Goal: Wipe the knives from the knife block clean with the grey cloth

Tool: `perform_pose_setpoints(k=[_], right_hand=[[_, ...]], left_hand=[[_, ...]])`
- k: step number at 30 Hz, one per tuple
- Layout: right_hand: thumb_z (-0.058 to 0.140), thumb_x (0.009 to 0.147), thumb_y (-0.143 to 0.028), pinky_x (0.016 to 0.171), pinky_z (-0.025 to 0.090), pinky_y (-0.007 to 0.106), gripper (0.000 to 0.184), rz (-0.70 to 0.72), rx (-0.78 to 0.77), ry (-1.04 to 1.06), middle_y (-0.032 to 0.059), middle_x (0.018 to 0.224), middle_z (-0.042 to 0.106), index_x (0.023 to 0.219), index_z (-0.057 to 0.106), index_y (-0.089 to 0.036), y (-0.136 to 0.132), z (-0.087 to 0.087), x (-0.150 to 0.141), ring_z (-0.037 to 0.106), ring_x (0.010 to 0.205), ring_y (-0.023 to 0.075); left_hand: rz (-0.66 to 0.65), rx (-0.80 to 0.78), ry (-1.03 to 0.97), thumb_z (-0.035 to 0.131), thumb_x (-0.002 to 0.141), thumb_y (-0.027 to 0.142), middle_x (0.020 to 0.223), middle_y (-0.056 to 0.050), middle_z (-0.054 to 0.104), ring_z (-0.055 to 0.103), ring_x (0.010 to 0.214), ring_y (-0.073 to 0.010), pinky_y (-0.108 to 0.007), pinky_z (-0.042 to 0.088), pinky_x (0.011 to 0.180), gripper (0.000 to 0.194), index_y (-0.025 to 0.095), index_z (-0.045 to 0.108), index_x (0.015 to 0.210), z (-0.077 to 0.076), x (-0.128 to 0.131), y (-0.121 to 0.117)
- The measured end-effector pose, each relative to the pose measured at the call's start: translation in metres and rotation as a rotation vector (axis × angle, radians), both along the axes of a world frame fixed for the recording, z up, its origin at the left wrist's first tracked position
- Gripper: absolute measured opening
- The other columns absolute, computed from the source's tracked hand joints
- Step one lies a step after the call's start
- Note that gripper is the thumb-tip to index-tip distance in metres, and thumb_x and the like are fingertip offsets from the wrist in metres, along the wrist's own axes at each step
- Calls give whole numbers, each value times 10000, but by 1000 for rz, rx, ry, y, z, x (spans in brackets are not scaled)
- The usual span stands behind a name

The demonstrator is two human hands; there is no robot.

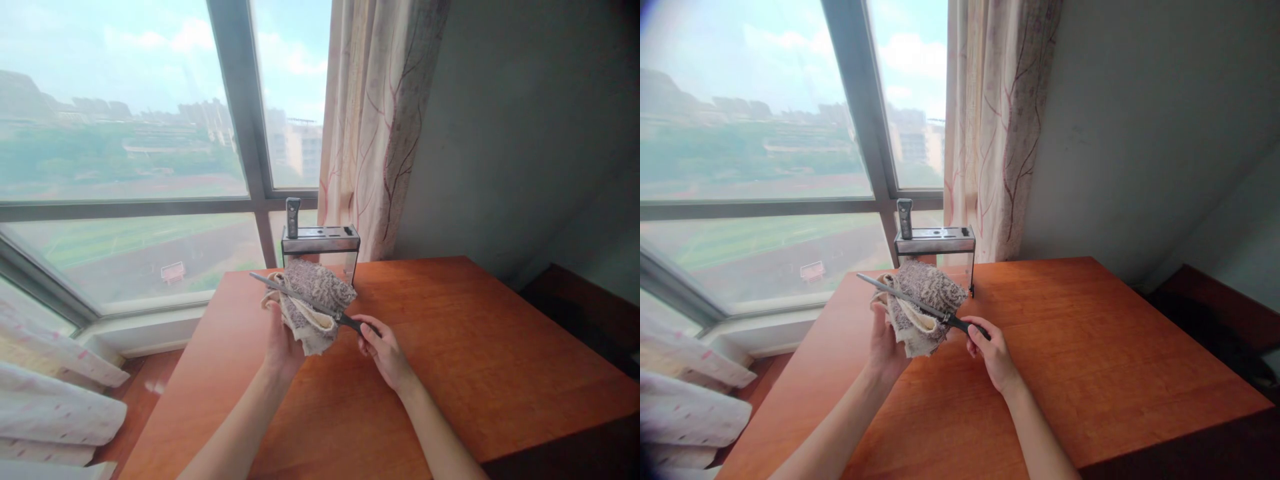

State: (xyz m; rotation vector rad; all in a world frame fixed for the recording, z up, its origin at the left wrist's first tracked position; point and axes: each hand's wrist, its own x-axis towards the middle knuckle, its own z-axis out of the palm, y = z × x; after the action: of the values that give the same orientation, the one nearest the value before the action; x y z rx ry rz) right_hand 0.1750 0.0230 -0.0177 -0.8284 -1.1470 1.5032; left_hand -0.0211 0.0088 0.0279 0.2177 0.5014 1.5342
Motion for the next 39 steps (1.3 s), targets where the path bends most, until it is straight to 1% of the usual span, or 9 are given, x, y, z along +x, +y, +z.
perform_pose_setpoints(k=[5, 8, 13, 20, 27, 30, 34, 36, 39], right_hand=[[595, 821, -454, 467, 305, 232, 370, 39, 67, -150, -34, 530, 482, 1019, 665, -150, 0, -1, 2, 400, 483, 96], [588, 830, -447, 463, 298, 229, 347, 50, 43, -74, -31, 534, 490, 994, 664, -151, -1, 0, 2, 400, 481, 94], [632, 793, -448, 472, 322, 223, 318, -7, -15, 113, -3, 604, 547, 946, 661, -170, -1, 1, 0, 453, 533, 106], [646, 796, -435, 527, 374, 220, 302, -38, -29, 114, 7, 679, 588, 978, 657, -195, -2, -3, -4, 491, 598, 110], [655, 791, -440, 543, 392, 228, 312, -54, -26, 109, 10, 707, 607, 993, 657, -201, -4, -8, -6, 502, 610, 114], [660, 786, -435, 539, 395, 232, 302, -72, -39, 131, 14, 725, 616, 981, 663, -204, -3, -7, -6, 503, 608, 119], [665, 791, -399, 569, 411, 231, 268, -91, -47, 195, 26, 821, 637, 976, 673, -204, -3, -2, -7, 513, 635, 113], [664, 792, -392, 582, 418, 232, 270, -107, -54, 205, 26, 828, 639, 987, 675, -206, -3, 0, -6, 519, 643, 113], [678, 774, -406, 565, 417, 235, 299, -138, -63, 191, 30, 812, 645, 993, 679, -202, -1, 0, -4, 523, 627, 116]], left_hand=[[-5, -123, 99, 631, 800, 398, 1011, -102, 720, 659, 987, -279, -394, 527, 877, 482, 159, 559, 1213, -8, 0, 0], [-41, -159, 138, 659, 785, 269, 968, -117, 729, 683, 922, -281, -383, 550, 835, 431, 125, 576, 1183, -8, 2, -1], [-49, -105, 181, 661, 748, 117, 947, -101, 736, 696, 876, -273, -357, 572, 790, 412, 136, 593, 1154, 0, 6, -1], [-74, -127, 205, 644, 742, 121, 939, -126, 734, 689, 897, -286, -372, 562, 818, 282, 96, 634, 1023, 1, 6, -1], [-141, -131, 221, 641, 722, 103, 967, -124, 727, 694, 880, -274, -355, 563, 786, 313, 100, 629, 1034, -5, 15, -5], [-107, -175, 234, 626, 699, 80, 921, -109, 735, 700, 843, -267, -353, 563, 775, 296, 105, 634, 993, -4, 16, -6], [-76, -212, 211, 589, 684, 87, 834, -99, 740, 703, 804, -270, -372, 564, 773, 286, 91, 646, 964, 2, 7, -5], [-52, -193, 180, 577, 684, 99, 821, -89, 740, 702, 808, -271, -379, 564, 775, 331, 94, 644, 1007, 7, 0, -5], [58, -115, 153, 574, 670, 102, 843, -64, 741, 699, 817, -266, -381, 566, 769, 432, 128, 620, 1098, 15, -13, -3]])
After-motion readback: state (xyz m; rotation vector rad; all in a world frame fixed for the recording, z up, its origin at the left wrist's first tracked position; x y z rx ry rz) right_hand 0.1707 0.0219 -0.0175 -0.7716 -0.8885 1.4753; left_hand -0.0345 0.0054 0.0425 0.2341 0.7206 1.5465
